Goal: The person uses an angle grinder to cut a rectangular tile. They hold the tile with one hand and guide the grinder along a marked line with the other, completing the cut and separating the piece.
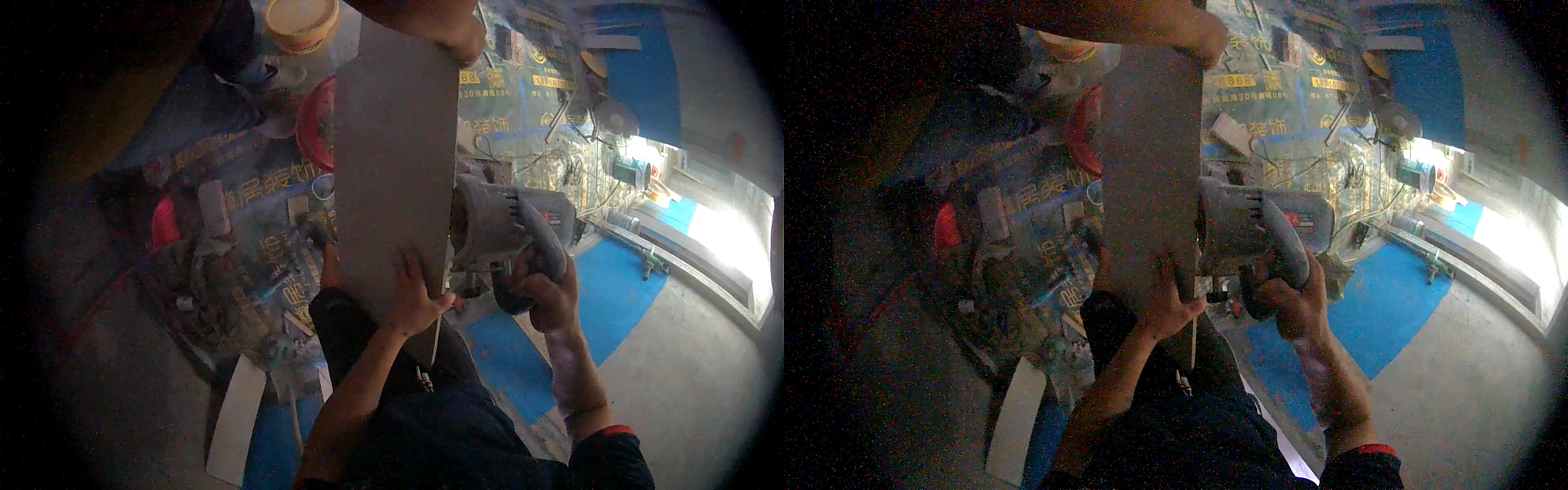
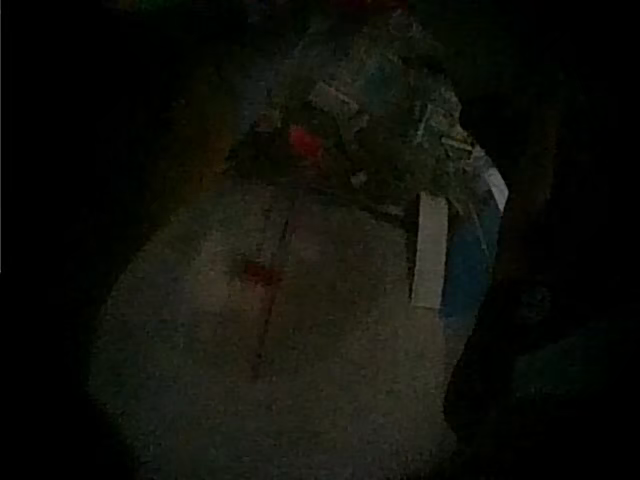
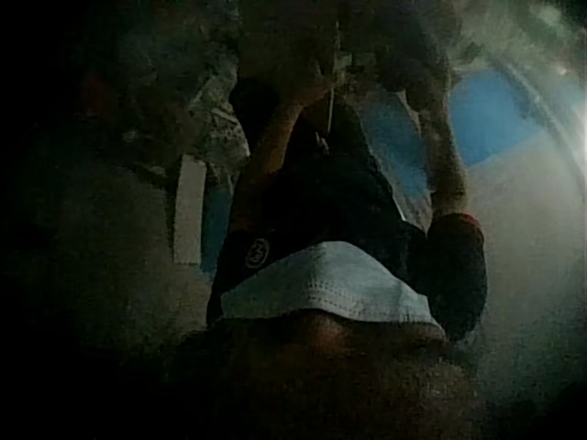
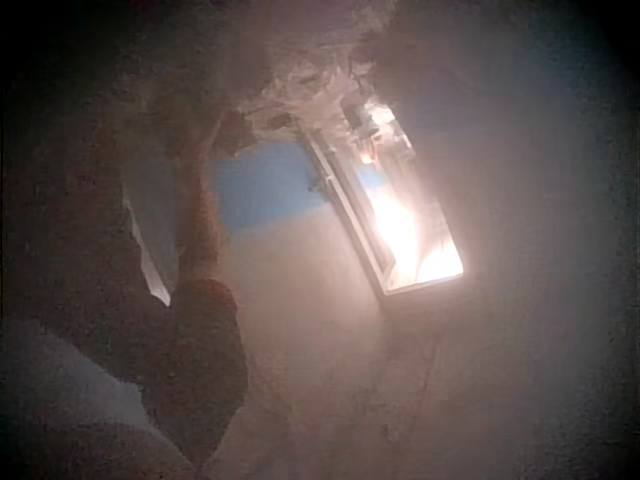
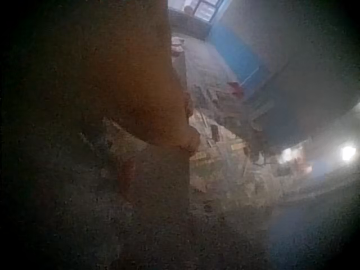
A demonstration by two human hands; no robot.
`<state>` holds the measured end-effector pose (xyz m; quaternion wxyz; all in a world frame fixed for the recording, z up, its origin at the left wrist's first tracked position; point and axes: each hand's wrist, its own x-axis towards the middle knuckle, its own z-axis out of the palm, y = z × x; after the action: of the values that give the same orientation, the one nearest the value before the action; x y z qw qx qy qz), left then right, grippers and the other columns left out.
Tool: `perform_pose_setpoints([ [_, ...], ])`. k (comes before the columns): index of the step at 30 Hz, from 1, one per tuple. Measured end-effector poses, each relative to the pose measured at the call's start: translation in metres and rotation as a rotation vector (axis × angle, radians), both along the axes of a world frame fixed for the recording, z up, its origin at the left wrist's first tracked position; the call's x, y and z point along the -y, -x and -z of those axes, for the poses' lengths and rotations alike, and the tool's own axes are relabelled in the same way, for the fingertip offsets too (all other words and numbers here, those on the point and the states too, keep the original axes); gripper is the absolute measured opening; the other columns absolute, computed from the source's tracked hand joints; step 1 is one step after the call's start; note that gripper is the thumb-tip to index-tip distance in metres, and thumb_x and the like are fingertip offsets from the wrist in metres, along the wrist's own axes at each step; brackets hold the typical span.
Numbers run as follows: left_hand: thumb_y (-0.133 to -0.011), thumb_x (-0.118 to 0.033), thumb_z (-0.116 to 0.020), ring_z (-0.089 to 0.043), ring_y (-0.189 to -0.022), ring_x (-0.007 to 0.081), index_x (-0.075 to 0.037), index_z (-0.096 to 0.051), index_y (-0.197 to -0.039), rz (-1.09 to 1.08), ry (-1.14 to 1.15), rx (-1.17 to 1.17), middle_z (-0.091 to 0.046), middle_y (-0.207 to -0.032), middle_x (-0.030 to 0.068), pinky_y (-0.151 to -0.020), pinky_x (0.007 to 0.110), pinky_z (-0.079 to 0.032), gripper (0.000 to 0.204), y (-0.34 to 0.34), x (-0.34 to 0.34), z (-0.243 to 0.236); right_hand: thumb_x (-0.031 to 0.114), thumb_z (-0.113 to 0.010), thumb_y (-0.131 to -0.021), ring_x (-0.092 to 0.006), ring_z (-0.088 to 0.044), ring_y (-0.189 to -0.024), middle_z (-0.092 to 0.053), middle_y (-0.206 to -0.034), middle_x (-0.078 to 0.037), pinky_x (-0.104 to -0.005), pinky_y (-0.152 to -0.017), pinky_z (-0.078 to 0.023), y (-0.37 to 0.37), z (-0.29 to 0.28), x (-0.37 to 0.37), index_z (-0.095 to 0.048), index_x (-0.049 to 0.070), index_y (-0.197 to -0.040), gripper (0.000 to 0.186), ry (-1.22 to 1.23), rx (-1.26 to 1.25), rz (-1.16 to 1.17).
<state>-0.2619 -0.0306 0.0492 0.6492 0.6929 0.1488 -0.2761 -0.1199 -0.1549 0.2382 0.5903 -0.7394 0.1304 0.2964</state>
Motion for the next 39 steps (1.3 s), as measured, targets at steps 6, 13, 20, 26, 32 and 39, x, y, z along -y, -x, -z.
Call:
perform_pose_setpoints([
  [6,-0.073,-0.036,-0.081,-0.002,-0.145,0.0497,0.008,0.01,-0.149,0.01,0.005,-0.036,0.012,-0.152,0.0391,-0.117,0.046,-0.023,0.126,0.001,-0.004,-0.012,0.013,-0.071,-0.069,-0.0137,-0.055,-0.064,-0.06,-0.077,-0.004,-0.0284,-0.056,-0.045,0.006,0.002,0.003,-0.058,0.001,-0.097,0.034,0.037,0.013,0.056],
  [13,-0.073,-0.035,-0.082,0.0,-0.146,0.0486,0.007,0.01,-0.149,-0.002,0.027,-0.037,0.012,-0.153,0.0386,-0.117,0.045,-0.022,0.127,0.003,-0.003,-0.013,0.012,-0.071,-0.069,-0.0139,-0.055,-0.062,-0.06,-0.077,-0.004,-0.0295,-0.054,-0.045,0.011,0.001,0.005,-0.058,0.002,-0.096,0.032,0.044,0.005,0.056],
  [20,-0.074,-0.032,-0.082,-0.001,-0.146,0.0493,0.004,0.009,-0.151,-0.054,-0.004,0.014,0.008,-0.153,0.038,-0.117,0.048,-0.021,0.124,0.013,0.0,-0.008,0.013,-0.071,-0.07,-0.013,-0.054,-0.061,-0.06,-0.078,-0.004,-0.0294,-0.053,-0.045,0.012,-0.004,-0.004,-0.058,0.001,-0.097,0.033,0.026,-0.009,0.04],
  [26,-0.076,-0.034,-0.078,-0.009,-0.145,0.0484,0.0,0.016,-0.151,-0.093,0.109,-0.059,0.008,-0.156,0.033,-0.117,0.047,-0.024,0.125,0.005,-0.005,-0.019,0.014,-0.072,-0.07,-0.0126,-0.055,-0.065,-0.059,-0.08,-0.003,-0.0294,-0.056,-0.045,0.018,0.002,0.006,-0.057,0.002,-0.099,0.034,0.099,0.03,0.072],
  [32,-0.071,-0.029,-0.082,-0.004,-0.145,0.0498,0.004,0.009,-0.151,-0.1,0.058,-0.042,0.007,-0.154,0.0371,-0.117,0.048,-0.022,0.125,0.007,0.0,-0.018,0.011,-0.069,-0.07,-0.0129,-0.054,-0.065,-0.058,-0.079,-0.003,-0.03,-0.055,-0.045,0.017,0.001,0.008,-0.057,0.002,-0.096,0.03,0.011,0.009,0.02],
  [39,-0.07,-0.031,-0.084,-0.001,-0.145,0.0499,0.004,0.009,-0.15,-0.108,0.042,0.022,0.008,-0.153,0.0376,-0.117,0.048,-0.022,0.128,0.011,-0.001,-0.013,0.009,-0.067,-0.071,-0.0136,-0.052,-0.059,-0.057,-0.075,-0.004,-0.0299,-0.051,-0.043,0.018,0.0,-0.001,-0.057,0.002,-0.093,0.026,0.014,-0.015,0.042],
])
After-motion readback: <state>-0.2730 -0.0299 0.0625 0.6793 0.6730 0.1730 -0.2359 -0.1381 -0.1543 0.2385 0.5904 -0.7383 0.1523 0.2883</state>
